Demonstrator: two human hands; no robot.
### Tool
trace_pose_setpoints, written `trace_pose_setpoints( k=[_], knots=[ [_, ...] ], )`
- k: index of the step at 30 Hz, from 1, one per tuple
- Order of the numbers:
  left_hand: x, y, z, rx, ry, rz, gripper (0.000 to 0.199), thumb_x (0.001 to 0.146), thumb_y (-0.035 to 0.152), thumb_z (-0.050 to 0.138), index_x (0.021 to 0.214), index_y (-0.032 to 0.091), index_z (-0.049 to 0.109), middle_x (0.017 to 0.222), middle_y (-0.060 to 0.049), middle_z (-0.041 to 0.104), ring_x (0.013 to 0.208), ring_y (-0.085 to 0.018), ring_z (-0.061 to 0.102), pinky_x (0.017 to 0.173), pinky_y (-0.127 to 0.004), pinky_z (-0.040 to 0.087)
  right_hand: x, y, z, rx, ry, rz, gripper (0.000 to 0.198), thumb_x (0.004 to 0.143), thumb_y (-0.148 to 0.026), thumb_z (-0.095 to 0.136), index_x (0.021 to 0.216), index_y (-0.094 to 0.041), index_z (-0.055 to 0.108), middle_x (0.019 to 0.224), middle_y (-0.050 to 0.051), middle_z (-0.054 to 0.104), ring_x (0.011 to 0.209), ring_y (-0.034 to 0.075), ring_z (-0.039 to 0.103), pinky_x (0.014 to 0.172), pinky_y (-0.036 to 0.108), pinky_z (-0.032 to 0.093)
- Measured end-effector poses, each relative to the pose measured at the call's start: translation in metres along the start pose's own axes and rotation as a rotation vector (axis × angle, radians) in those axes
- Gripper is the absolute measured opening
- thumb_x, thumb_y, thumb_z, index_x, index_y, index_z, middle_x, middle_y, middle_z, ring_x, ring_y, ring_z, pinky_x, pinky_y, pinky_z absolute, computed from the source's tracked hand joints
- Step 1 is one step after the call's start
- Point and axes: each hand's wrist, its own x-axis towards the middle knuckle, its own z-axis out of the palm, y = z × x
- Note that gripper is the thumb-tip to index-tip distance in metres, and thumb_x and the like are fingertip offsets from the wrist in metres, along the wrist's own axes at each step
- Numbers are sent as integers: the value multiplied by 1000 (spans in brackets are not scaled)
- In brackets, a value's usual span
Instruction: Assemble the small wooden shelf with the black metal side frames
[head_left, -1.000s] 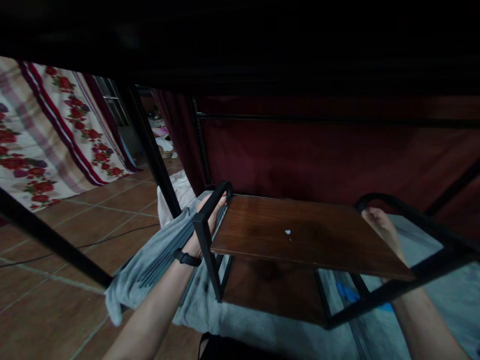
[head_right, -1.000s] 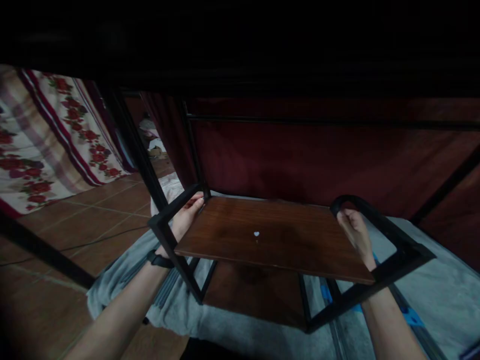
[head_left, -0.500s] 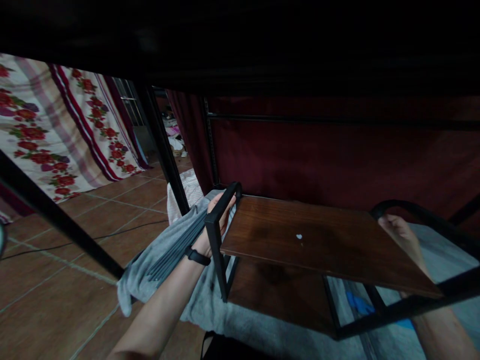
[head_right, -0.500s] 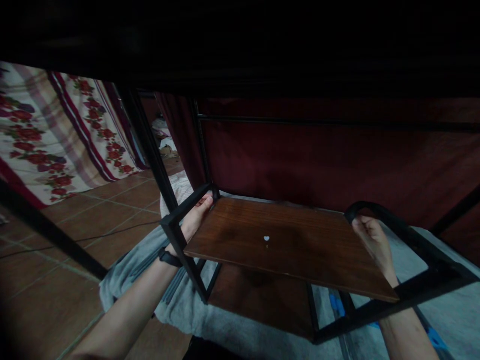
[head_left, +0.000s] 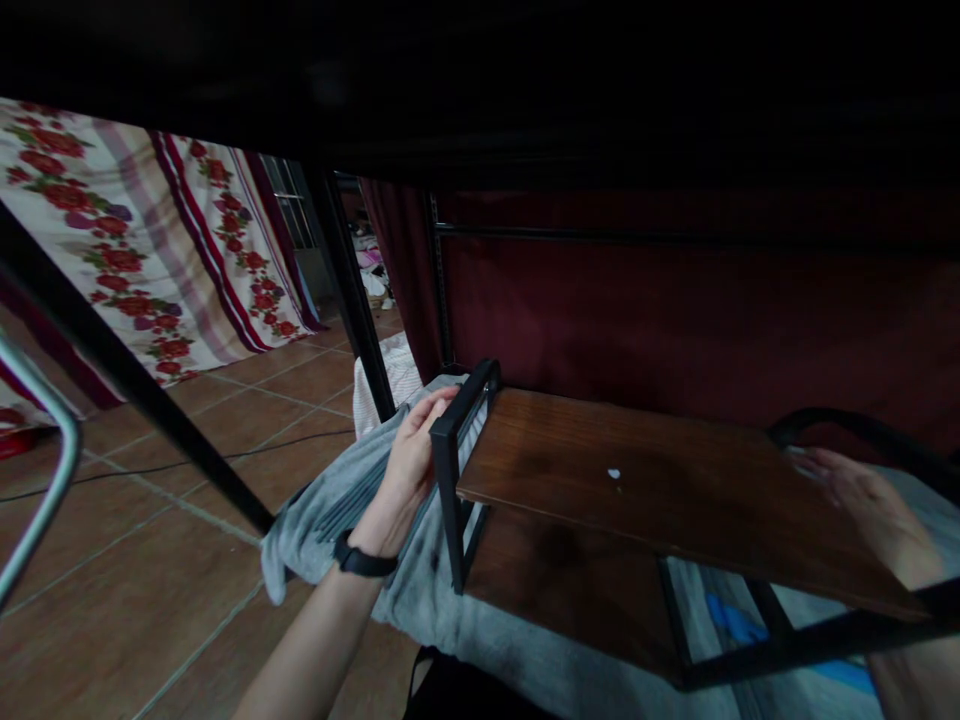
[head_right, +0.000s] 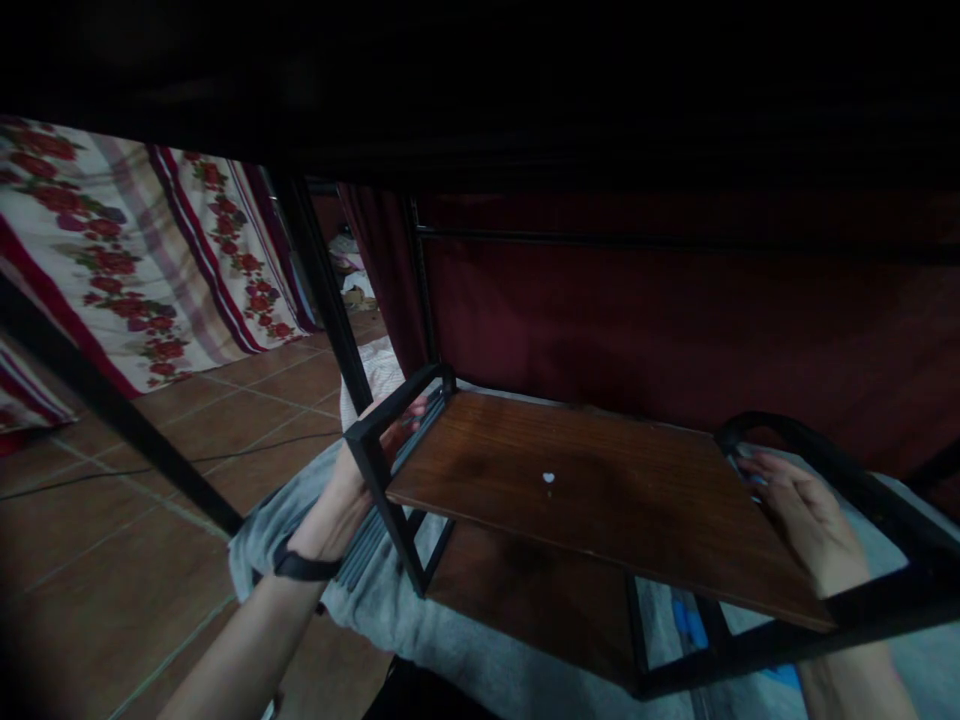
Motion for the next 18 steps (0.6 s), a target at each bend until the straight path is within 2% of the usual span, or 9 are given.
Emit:
trace_pose_setpoints(
  k=[3, 5, 7, 9, 11, 14, 16, 18],
  knots=[
    [-41, 10, -17, 20, 75, 0, 39, 78, 45, 74, 107, 20, 74, 110, -9, 74, 103, -24, 68, 92, -35, 54, -36, -17, -10, 78, 21, 63, 23, 76, -56, 69, 90, -38, 74, 118, 10, 68, 123, 34, 57, 103, 54, 44],
    [-66, 13, -23, 52, 99, 29, 40, 78, 48, 75, 107, 22, 74, 110, -8, 74, 107, -25, 67, 96, -36, 52, -60, -24, -16, 146, 60, 85, 18, 79, -53, 66, 85, -39, 74, 120, 9, 67, 130, 34, 51, 113, 55, 37],
    [-82, 13, -24, 89, 92, 44, 40, 76, 49, 76, 107, 23, 74, 109, -8, 75, 110, -25, 67, 98, -36, 51, -78, -25, -21, 199, 92, 110, 16, 78, -52, 67, 80, -38, 74, 119, 7, 67, 135, 34, 47, 121, 53, 28],
    [-88, 11, -22, 106, 65, 59, 41, 74, 49, 78, 106, 24, 74, 108, -8, 75, 110, -26, 66, 99, -37, 51, -89, -18, -25, 215, 112, 109, 16, 77, -50, 68, 83, -37, 75, 117, 4, 68, 135, 32, 47, 123, 49, 27],
    [-88, 5, -21, 91, 65, 92, 40, 74, 48, 78, 106, 25, 74, 109, -7, 75, 110, -26, 66, 98, -37, 51, -94, -3, -30, 218, 97, 77, 18, 76, -47, 71, 90, -36, 74, 112, 2, 69, 127, 30, 55, 117, 47, 38],
    [-79, -16, -31, 69, 136, 103, 35, 77, 48, 75, 104, 26, 74, 111, -5, 74, 107, -22, 67, 95, -33, 52, -92, 35, -37, 167, 71, 52, 24, 73, -45, 74, 93, -33, 72, 98, 0, 72, 103, 28, 66, 91, 43, 56],
    [-74, -40, -48, 92, 190, 40, 33, 76, 48, 75, 99, 25, 74, 107, -4, 74, 101, -20, 68, 92, -30, 53, -92, 69, -40, 76, 53, 85, 23, 72, -46, 73, 89, -31, 71, 91, -1, 72, 93, 26, 67, 81, 40, 58],
    [-73, -68, -71, 181, 224, -73, 34, 69, 46, 80, 93, 23, 75, 96, -4, 75, 91, -19, 69, 84, -28, 54, -97, 104, -40, -47, -5, 126, 23, 69, -46, 74, 85, -29, 71, 87, 0, 72, 88, 26, 67, 78, 41, 58]
  ],
)
